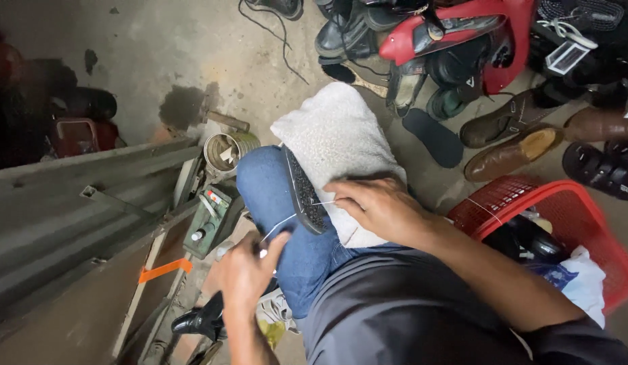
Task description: Hand-sewing a rubber sole onto a shoe using a needle and thread.
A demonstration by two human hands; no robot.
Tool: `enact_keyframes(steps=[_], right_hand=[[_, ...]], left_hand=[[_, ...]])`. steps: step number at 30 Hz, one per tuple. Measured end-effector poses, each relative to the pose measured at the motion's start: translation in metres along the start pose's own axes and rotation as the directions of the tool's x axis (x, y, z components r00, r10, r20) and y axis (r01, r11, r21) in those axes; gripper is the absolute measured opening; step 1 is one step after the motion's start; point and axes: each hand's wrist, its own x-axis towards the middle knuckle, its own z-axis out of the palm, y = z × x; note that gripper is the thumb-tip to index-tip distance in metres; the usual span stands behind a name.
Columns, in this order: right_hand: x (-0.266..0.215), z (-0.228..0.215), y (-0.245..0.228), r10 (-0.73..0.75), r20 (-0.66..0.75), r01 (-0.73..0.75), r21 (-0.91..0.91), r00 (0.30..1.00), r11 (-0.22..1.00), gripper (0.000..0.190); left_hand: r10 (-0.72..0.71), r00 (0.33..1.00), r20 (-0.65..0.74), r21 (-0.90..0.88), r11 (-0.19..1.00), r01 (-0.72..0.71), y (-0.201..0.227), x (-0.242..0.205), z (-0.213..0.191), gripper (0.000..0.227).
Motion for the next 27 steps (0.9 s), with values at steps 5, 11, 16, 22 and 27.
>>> enact_keyframes(steps=[5, 11, 16, 22, 27], right_hand=[[-0.006, -0.008, 0.001, 0.080, 0.127, -0.075, -0.045, 0.989, 0.996, 0.009], [-0.041, -0.062, 0.013, 0.590, 0.195, -0.572, -0.146, 0.783, 0.807, 0.026], [-0.092, -0.117, 0.036, 0.681, -0.076, -0.679, -0.213, 0.728, 0.702, 0.027], [-0.084, -0.124, 0.016, 0.423, -0.344, -0.497, -0.159, 0.838, 0.853, 0.042], [-0.031, -0.115, -0.072, -0.073, -0.334, -0.056, -0.359, 0.940, 0.932, 0.027]], left_hand=[[-0.117, 0.992, 0.045, 0.000, 0.993, 0.117, -0.003, -0.010, -0.008, 0.055], [0.087, 0.996, -0.027, -0.387, 0.917, -0.091, 0.003, -0.009, 0.011, 0.036], [0.078, 0.997, -0.019, -0.517, 0.852, -0.077, -0.008, -0.009, 0.010, 0.028], [0.110, 0.980, -0.168, -0.549, 0.815, -0.185, 0.009, -0.004, 0.011, 0.013], [0.168, 0.946, -0.279, -0.496, 0.818, -0.292, 0.021, 0.002, 0.009, 0.024]])
